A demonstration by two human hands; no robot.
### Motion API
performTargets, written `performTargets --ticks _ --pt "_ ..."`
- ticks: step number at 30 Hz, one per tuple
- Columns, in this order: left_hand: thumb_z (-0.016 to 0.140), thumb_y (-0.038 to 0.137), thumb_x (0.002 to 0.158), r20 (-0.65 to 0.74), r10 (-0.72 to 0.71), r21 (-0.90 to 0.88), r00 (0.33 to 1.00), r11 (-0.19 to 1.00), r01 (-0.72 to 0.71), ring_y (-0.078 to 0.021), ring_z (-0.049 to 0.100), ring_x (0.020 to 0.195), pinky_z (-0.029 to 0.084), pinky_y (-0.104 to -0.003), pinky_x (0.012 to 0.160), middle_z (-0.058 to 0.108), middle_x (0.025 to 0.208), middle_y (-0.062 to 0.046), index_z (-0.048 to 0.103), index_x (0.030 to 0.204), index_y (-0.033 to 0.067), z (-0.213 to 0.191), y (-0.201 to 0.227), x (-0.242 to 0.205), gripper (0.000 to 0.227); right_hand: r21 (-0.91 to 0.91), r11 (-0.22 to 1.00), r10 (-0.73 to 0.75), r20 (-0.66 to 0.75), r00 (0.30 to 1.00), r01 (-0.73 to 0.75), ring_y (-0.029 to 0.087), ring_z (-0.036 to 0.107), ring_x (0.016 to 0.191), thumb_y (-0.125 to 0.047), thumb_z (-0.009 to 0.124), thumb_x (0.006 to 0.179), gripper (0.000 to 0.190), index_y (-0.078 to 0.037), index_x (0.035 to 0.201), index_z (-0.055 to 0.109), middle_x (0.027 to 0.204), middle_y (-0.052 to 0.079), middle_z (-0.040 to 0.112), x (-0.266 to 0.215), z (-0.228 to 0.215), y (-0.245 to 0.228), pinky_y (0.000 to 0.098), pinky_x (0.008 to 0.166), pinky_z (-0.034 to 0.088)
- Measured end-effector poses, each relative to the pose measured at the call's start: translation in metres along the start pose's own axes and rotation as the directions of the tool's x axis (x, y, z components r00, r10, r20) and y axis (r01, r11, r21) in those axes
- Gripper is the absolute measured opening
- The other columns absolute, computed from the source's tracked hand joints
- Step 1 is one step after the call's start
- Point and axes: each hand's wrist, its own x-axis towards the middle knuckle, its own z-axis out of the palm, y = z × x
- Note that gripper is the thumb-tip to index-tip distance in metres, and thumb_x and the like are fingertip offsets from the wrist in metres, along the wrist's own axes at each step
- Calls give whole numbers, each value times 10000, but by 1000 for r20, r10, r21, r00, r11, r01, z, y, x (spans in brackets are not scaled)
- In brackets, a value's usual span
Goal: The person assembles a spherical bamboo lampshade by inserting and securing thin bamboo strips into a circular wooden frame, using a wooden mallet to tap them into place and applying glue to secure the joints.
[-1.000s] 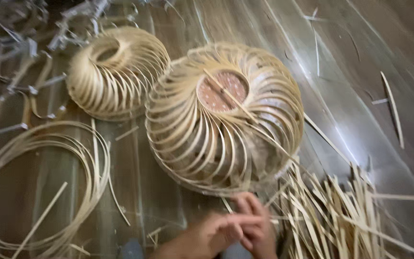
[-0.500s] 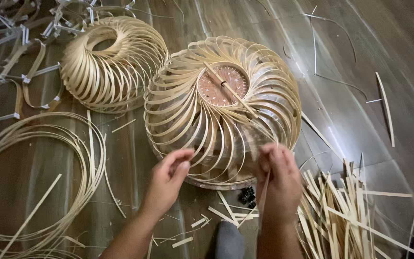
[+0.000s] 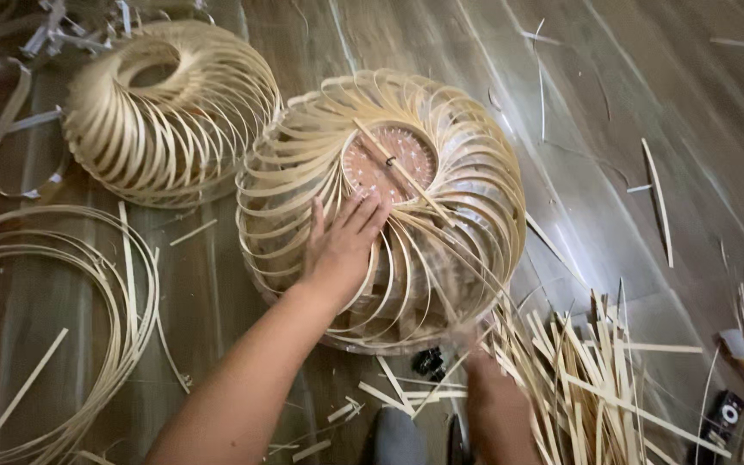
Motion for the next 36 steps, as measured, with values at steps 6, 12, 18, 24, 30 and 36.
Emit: performTargets --ticks 6,12,18,24,30,36 --pt "418 98 916 24 -32 1 999 999 32 -173 256 1501 4 -701 1177 314 1639 50 336 1578 264 -7 4 2 688 -187 888 -454 -206 867 420 145 622 494 -89 568 965 502 -235 1445 564 729 49 728 1 58 42 302 372 514" --pt "427 83 948 31 -61 21 998 998 60 -155 247 1534 -11 -718 1193 311 1660 75 323 1604 282 -10 6 -2 693 -290 916 -313 -79 947 278 116 612 455 -112 565 1011 441 -326 1389 644 724 37 736 17 58 58 273 372 541" --pt "361 103 1006 136 -101 -9 986 995 103 -218 158 1491 -87 -717 1141 178 1654 15 268 1569 318 -7 6 7 609 646 437 502 402 765 -626 113 704 784 -271 554 1086 314 -163 1263 790 972 56 760 18 47 59 236 688 585" --pt "399 60 940 88 -75 -18 993 997 77 -163 214 1539 -41 -702 1196 293 1651 57 315 1577 264 -9 6 1 673 789 609 196 -54 979 -78 276 568 1092 -222 551 994 347 -72 1290 652 1201 168 622 41 -49 34 407 927 453" --pt "414 12 908 -17 -49 -7 999 999 49 -179 262 1510 -10 -703 1176 342 1628 46 372 1565 256 -6 5 2 702 881 -471 -243 -163 956 30 303 599 1283 -253 559 1065 244 -16 1064 619 1297 190 671 102 -70 -72 484 1154 441" --pt "467 37 882 27 -52 -35 998 998 52 -192 291 1491 50 -746 1150 352 1600 39 352 1557 212 -16 8 -5 707 836 -532 -111 -230 967 138 249 598 1005 -82 588 1122 78 -47 1056 610 1041 126 636 125 -71 -143 435 1010 458"
